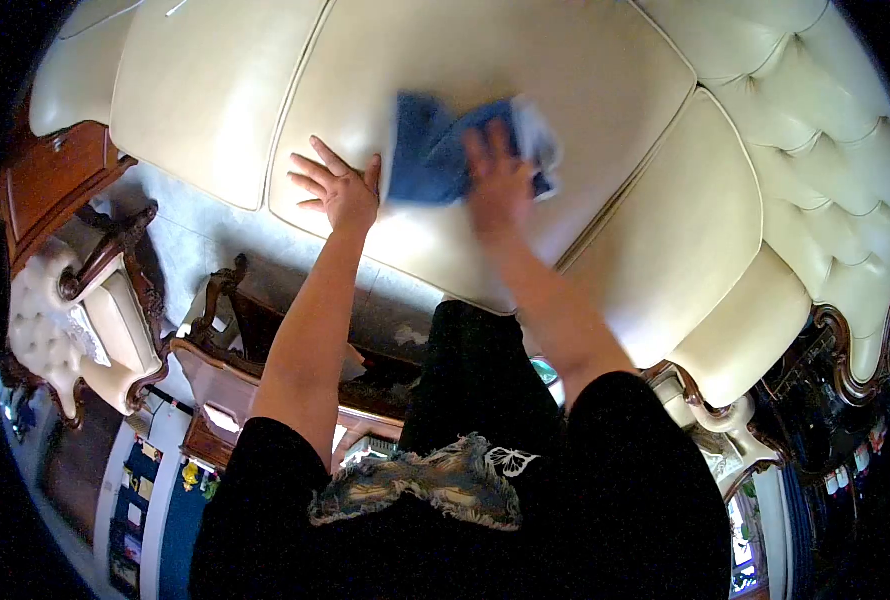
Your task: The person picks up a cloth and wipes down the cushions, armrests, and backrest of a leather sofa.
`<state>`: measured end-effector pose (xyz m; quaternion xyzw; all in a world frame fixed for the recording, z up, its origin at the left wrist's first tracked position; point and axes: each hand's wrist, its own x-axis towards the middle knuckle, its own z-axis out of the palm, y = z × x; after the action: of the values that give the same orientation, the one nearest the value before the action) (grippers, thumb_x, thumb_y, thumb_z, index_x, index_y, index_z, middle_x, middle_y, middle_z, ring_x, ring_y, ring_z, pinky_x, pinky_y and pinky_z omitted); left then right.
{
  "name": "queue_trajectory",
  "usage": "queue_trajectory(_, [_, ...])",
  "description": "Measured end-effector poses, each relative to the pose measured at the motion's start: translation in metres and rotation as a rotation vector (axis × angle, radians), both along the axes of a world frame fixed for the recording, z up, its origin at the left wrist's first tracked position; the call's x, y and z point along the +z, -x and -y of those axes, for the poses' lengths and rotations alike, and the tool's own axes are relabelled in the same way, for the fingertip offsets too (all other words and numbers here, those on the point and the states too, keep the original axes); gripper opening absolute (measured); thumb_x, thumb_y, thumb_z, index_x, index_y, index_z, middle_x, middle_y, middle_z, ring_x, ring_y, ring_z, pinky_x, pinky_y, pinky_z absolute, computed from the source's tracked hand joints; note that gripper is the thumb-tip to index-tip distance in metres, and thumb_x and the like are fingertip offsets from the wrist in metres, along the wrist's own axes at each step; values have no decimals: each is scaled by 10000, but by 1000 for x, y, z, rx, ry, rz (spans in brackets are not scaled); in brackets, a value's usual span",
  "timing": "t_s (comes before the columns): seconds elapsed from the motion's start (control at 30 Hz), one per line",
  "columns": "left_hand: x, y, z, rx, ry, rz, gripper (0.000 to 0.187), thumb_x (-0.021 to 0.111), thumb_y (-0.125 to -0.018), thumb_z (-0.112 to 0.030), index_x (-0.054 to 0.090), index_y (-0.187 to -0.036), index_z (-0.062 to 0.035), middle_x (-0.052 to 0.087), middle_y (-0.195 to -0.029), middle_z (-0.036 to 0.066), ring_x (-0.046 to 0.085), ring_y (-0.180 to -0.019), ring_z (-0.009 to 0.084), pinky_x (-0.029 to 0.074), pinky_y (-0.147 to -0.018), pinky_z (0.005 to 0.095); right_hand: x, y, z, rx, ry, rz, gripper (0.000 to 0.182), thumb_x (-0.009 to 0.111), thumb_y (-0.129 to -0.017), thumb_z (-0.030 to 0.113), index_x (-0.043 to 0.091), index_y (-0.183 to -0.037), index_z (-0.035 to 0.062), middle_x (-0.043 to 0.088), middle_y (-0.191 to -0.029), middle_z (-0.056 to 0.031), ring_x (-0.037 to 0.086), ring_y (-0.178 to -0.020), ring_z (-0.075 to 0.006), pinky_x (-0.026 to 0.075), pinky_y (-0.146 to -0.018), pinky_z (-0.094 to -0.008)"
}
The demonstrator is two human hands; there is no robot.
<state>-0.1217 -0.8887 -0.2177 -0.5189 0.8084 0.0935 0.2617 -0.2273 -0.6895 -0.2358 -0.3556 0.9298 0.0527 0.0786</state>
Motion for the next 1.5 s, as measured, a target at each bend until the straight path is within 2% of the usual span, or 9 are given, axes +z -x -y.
queue_trajectory(0.2, [21,-90,50,-157,-204,-637,699,551,-990,-177,207,-1585,-304,119,-1657,128,147,-1513,356,184,-1207,547,58,-168,-5,406,56,860,680,590,-877,10,481,-1453,353,336,-1591,-19,524,-1163,-394,533,-1004,-427])
queue_trajectory(0.27, [24,-134,58,19,-314,-663,646,554,-1000,-143,276,-1564,-290,216,-1623,139,252,-1477,351,309,-1187,487,79,-193,-15,217,-78,1311,462,606,-889,30,670,-1279,271,675,-1224,-59,560,-1043,-336,496,-969,-434])
queue_trajectory(0.4, [53,-212,46,406,-422,-388,515,521,-1030,-275,410,-1498,-92,497,-1448,180,534,-1284,342,473,-1060,460,151,-147,-31,173,281,1121,516,648,-781,31,689,-1243,257,705,-1037,-103,567,-962,-321,481,-904,-423])
queue_trajectory(0.57, [45,-316,-29,462,-560,-388,406,519,-1008,-243,554,-1374,-72,690,-1063,134,658,-962,298,510,-837,426,159,46,-97,-257,802,607,648,639,-784,-22,519,-1410,87,577,-1335,-132,499,-1308,-278,350,-1140,-408])
queue_trajectory(0.73, [49,-361,-120,487,-765,-310,366,554,-983,-258,623,-1290,-70,711,-1015,164,674,-940,310,509,-846,411,146,187,-111,-62,473,-156,747,704,-796,91,425,-1484,174,515,-1366,-201,512,-1175,-410,394,-1048,-489])
queue_trajectory(0.97, [87,-330,-170,444,-837,-472,367,602,-973,-243,619,-1283,-48,714,-1082,171,682,-990,301,516,-876,394,19,-29,-109,-556,113,-61,913,675,-797,95,166,-1543,-37,311,-1393,-367,403,-1252,-530,341,-1094,-547])
queue_trajectory(1.1, [91,-322,-172,518,-893,-506,368,595,-974,-242,617,-1285,-46,695,-1150,170,672,-1019,297,517,-882,395,59,-211,-109,-674,98,462,972,680,-821,91,47,-1540,-73,92,-1456,-480,260,-1352,-613,263,-1175,-530])
queue_trajectory(1.2, [116,-305,-165,476,-715,-473,358,587,-972,-226,623,-1267,-26,684,-1165,172,666,-1032,301,517,-887,391,83,-250,-119,-425,78,1441,720,622,-845,110,368,-1518,86,565,-1267,-320,560,-1222,-395,433,-1036,-408])
queue_trajectory(1.5, [154,-328,-104,661,-323,-676,375,564,-1013,-290,606,-1277,-27,707,-1070,138,680,-949,239,528,-832,370,162,-154,-22,-645,617,1727,526,543,-863,112,554,-1388,95,673,-962,-130,642,-903,-230,506,-847,-359])
